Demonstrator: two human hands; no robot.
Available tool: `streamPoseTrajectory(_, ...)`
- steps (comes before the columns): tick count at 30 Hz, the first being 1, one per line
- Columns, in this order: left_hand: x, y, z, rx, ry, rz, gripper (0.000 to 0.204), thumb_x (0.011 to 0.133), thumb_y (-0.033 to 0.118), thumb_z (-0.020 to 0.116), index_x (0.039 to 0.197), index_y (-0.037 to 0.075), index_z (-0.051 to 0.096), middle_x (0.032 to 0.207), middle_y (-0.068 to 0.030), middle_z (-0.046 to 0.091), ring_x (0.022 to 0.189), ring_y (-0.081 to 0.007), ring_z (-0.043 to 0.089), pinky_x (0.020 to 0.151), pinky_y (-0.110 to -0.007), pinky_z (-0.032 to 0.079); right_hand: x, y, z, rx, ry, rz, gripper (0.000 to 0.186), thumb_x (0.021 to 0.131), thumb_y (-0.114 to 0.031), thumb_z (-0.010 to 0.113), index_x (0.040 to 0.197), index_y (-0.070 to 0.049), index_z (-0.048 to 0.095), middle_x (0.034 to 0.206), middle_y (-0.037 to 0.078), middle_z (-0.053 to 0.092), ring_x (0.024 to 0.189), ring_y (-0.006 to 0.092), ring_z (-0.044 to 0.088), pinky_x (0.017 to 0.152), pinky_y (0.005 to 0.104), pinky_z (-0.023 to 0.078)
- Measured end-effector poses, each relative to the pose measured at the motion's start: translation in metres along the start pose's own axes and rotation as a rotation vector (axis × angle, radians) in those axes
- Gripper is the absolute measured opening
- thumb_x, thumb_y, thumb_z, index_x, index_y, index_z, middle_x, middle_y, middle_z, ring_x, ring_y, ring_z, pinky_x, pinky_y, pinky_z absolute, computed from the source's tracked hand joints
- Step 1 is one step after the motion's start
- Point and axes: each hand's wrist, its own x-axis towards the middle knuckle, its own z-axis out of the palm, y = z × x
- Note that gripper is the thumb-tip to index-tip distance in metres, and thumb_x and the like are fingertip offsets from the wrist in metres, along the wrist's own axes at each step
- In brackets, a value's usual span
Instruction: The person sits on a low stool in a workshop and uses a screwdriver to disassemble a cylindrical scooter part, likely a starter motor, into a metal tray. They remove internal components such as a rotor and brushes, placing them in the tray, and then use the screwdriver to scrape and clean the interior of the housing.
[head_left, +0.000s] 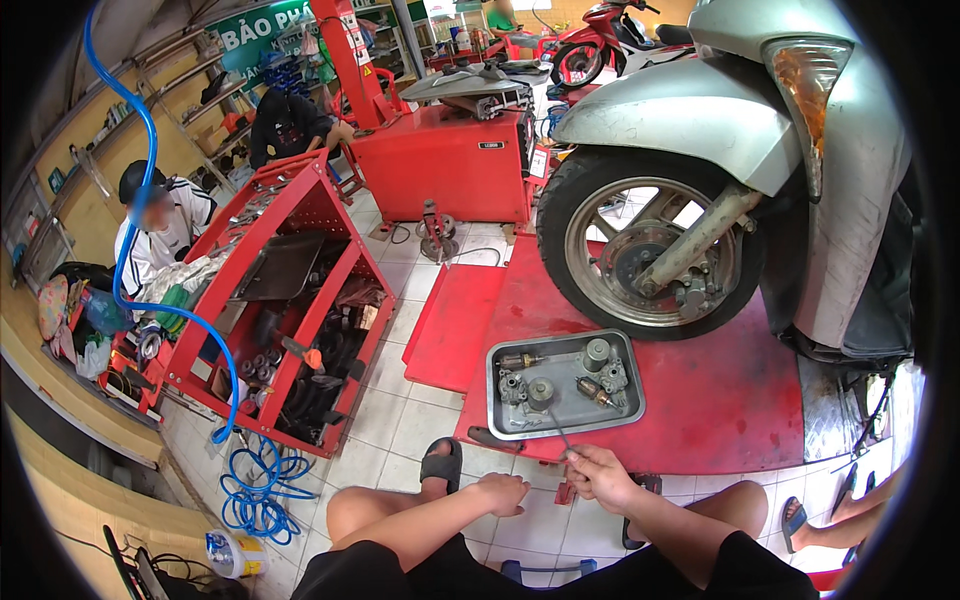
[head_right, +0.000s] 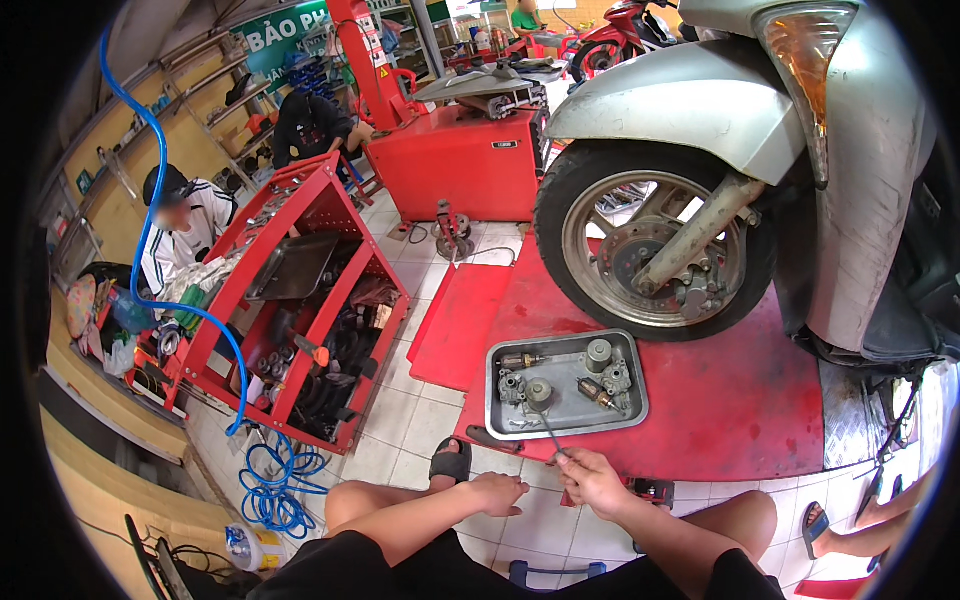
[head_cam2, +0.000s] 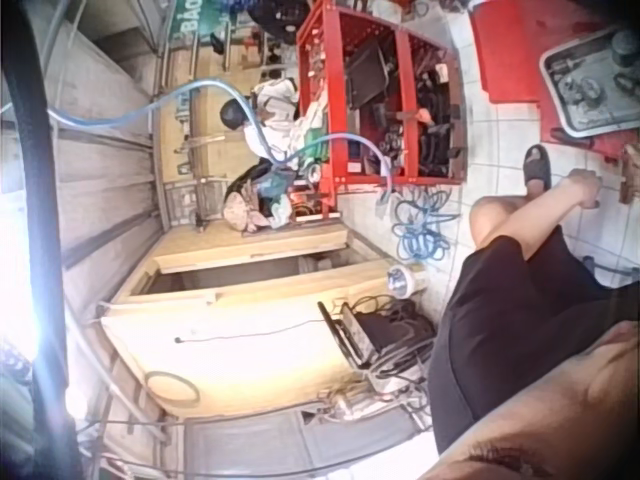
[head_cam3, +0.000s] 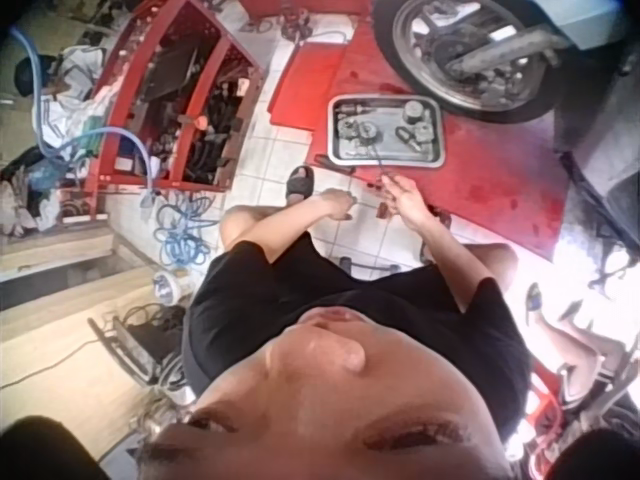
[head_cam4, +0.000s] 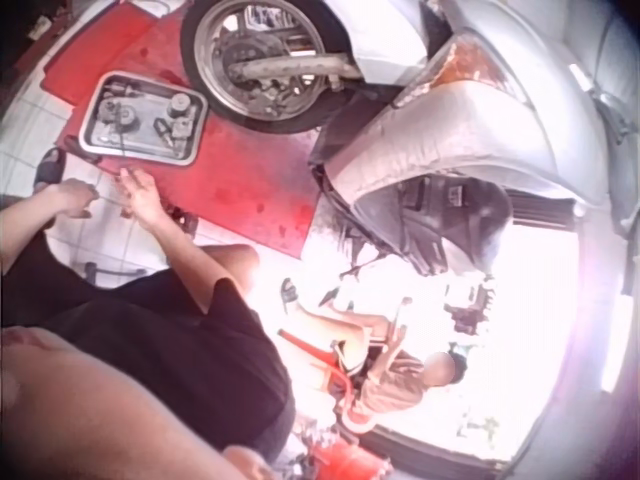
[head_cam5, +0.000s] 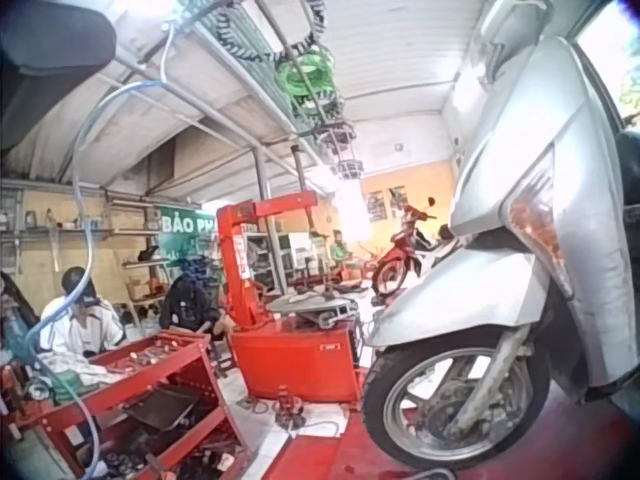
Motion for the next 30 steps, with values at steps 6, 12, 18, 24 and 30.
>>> streamPoseTrajectory(6,-0.002,0.002,-0.003,0.002,-0.014,-0.017,0.054,0.091,0.037,0.067,0.130,0.002,0.055,0.127,-0.0180,0.061,0.117,-0.0348,0.062,0.096,-0.047,0.053,-0.003,-0.009,0.002,0.057,0.095,-0.032,0.022,0.104,-0.028,0.057,0.095,-0.009,0.054,0.068,-0.008,0.037,0.050,0.0023,0.026,0.044,0.0237,0.019)
streamPoseTrajectory(12,-0.002,0.004,-0.005,0.004,-0.030,-0.025,0.056,0.090,0.037,0.067,0.132,0.002,0.055,0.129,-0.0177,0.061,0.119,-0.0340,0.062,0.097,-0.046,0.053,-0.002,-0.006,0.002,-0.033,0.121,-0.094,0.024,0.102,-0.031,0.062,0.090,-0.010,0.055,0.064,-0.010,0.033,0.049,0.0017,0.025,0.044,0.0243,0.017)
streamPoseTrajectory(18,-0.004,0.005,-0.007,0.001,-0.029,-0.025,0.056,0.090,0.038,0.067,0.133,0.003,0.055,0.131,-0.0172,0.060,0.119,-0.0335,0.061,0.097,-0.046,0.052,0.001,-0.004,0.001,-0.010,0.063,0.088,0.021,0.101,-0.027,0.063,0.090,-0.011,0.054,0.064,-0.011,0.032,0.048,0.0015,0.025,0.043,0.0250,0.017)
streamPoseTrajectory(24,-0.003,0.005,-0.007,0.002,-0.027,-0.028,0.057,0.091,0.038,0.067,0.133,0.003,0.054,0.131,-0.0175,0.060,0.119,-0.0336,0.061,0.097,-0.046,0.052,0.000,0.002,0.005,-0.038,0.025,0.165,0.020,0.101,-0.025,0.062,0.089,-0.013,0.051,0.065,-0.011,0.033,0.049,0.0016,0.026,0.044,0.0251,0.016)
streamPoseTrajectory(30,-0.005,0.006,-0.009,0.009,-0.043,-0.026,0.057,0.091,0.038,0.066,0.133,0.002,0.054,0.130,-0.0176,0.061,0.118,-0.0339,0.062,0.096,-0.046,0.053,0.001,0.002,0.002,0.044,0.037,0.185,0.022,0.099,-0.023,0.064,0.087,-0.014,0.049,0.066,-0.009,0.037,0.049,0.0018,0.027,0.044,0.0248,0.016)
